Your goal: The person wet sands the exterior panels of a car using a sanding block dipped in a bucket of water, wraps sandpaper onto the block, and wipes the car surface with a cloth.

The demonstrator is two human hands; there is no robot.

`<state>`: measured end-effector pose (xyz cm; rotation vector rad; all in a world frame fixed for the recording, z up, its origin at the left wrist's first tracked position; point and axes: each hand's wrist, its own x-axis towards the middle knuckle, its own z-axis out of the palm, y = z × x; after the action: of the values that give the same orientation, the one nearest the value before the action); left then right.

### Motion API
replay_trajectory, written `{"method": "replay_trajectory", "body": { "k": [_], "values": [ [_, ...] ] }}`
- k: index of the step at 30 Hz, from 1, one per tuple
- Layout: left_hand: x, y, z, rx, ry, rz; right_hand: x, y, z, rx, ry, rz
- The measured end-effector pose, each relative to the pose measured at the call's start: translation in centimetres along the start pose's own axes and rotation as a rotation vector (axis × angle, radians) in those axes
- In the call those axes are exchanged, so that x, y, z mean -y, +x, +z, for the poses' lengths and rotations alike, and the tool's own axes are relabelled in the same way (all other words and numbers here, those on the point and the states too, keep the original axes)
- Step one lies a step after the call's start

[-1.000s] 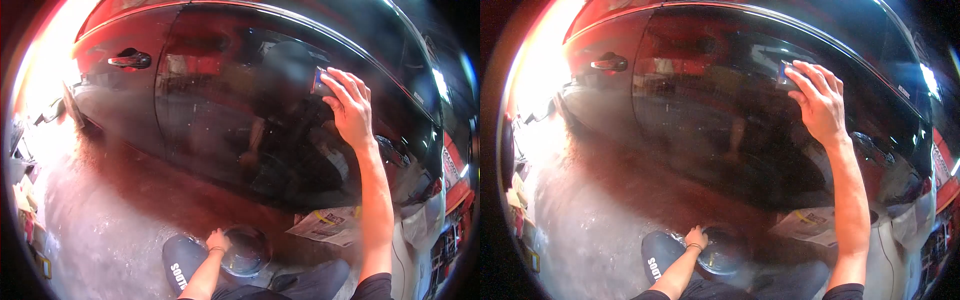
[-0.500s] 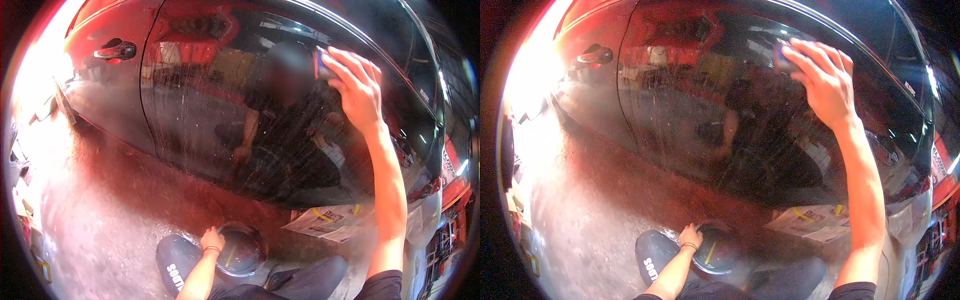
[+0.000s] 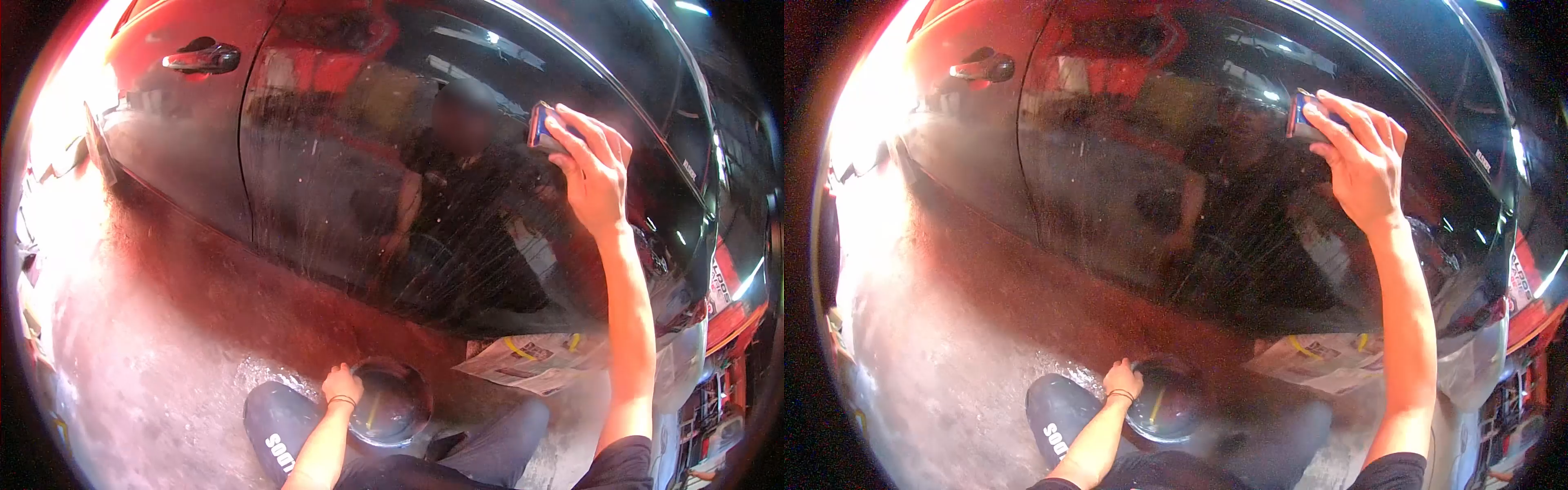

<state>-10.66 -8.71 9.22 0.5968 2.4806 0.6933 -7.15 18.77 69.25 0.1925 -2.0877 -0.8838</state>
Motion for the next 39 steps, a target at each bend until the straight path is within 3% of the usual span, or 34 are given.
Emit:
{"method": "replay_trajectory", "body": {
  "k": [7,13,17,18,19,20,22,24,26,27,28,29,30,32,36,37,39],
  "values": [
    [0.6,-0.4,0.0,-0.021,-0.035,0.023,-2.1,6.4,4.5,-0.066,0.04,-0.15],
    [0.1,-0.2,-0.2,0.007,-0.046,0.002,-5.9,-9.0,-3.2,-0.008,-0.071,0.123],
    [1.1,1.0,1.2,0.005,-0.034,0.05,0.0,0.3,0.6,-0.159,0.027,-0.02],
    [1.4,1.2,1.3,0.005,-0.025,0.05,1.4,2.8,4.5,-0.27,0.038,-0.05],
    [1.6,1.3,1.5,-0.006,-0.016,0.052,2.7,5.4,8.2,-0.292,0.316,-0.052],
    [1.7,1.4,1.6,-0.029,-0.038,0.055,5.5,7.9,8.9,-0.221,0.055,-0.033],
    [2.0,1.8,2.1,-0.052,-0.004,0.062,6.7,9.8,11.1,-0.166,0.049,0.008],
    [1.6,1.8,1.8,-0.033,0.008,0.05,3.8,6.1,8.9,-0.182,0.104,-0.009],
    [1.7,1.9,1.7,-0.008,-0.017,0.087,-1.1,-0.9,2.2,-0.176,0.139,0.005],
    [1.9,2.2,1.7,0.009,-0.041,0.124,-3.6,-5.2,-1.2,-0.118,-0.026,0.077],
    [2.3,2.2,1.7,0.022,-0.071,0.152,-5.5,-8.8,-4.5,-0.074,0.195,0.342],
    [2.3,1.9,1.6,0.01,-0.059,0.165,-8.6,-12.1,-8.0,-0.03,-0.121,0.221],
    [2.0,2.0,0.8,0.041,-0.037,0.162,-11.8,-17.0,-9.4,-0.065,-0.156,0.368],
    [0.8,2.3,-0.5,0.108,0.006,0.167,-11.0,-17.8,-10.5,-0.041,-0.218,0.495],
    [-0.9,4.0,2.6,0.198,0.144,0.221,-0.8,-5.2,-0.9,-0.085,0.054,0.206],
    [-1.2,4.3,5.0,0.189,0.157,0.264,2.6,0.4,3.4,-0.143,0.085,0.209],
    [-2.1,2.2,7.6,0.204,0.149,0.253,3.7,2.5,5.4,-0.117,0.099,0.239]
  ]
}}
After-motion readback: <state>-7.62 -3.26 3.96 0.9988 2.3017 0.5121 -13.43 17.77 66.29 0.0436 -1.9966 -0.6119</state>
